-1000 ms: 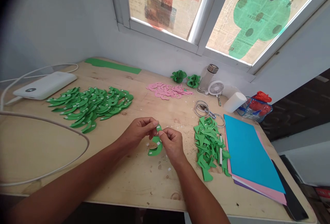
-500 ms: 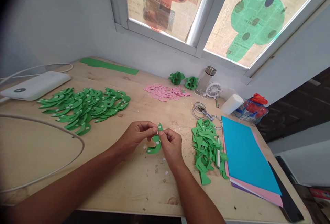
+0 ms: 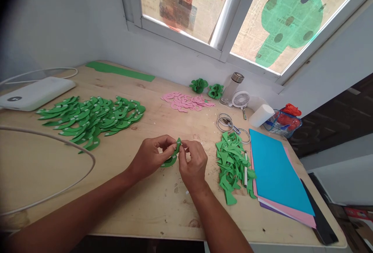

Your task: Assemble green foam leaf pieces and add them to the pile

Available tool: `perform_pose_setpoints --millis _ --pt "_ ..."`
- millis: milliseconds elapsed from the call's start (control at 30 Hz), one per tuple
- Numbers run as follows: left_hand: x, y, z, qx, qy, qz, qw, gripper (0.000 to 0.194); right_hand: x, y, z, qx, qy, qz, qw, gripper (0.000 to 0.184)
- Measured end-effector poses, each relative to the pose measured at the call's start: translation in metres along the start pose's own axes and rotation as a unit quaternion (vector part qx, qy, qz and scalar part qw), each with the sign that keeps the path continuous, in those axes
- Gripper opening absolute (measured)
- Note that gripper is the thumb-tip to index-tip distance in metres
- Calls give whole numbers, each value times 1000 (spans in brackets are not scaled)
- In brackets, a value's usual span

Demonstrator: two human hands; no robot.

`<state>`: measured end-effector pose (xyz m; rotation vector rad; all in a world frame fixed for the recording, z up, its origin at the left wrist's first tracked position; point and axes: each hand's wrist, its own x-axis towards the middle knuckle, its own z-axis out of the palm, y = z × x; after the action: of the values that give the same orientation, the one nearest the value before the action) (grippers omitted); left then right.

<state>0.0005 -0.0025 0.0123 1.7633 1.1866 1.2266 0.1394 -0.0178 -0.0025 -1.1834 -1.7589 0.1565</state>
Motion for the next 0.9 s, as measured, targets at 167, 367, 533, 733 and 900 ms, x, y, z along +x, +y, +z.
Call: perform_pose_setpoints --millis 167,367,533,733,900 --pt "-1 -1 1 68 2 60 996 16 1 3 0 -44 -2 -34 998 13" --pt "-2 -4 2 105 4 95 990 17 1 5 -1 -68 -6 -66 995 13" --pt "-2 -4 4 119 5 115 986 16 1 6 -1 -83 -6 -75 994 16" --pt "-2 -4 3 129 0 104 986 17 2 5 -2 -78 -19 -67 994 16" --pt "-3 -3 2 133 -8 99 986 17 2 6 -2 -74 -19 -69 995 17"
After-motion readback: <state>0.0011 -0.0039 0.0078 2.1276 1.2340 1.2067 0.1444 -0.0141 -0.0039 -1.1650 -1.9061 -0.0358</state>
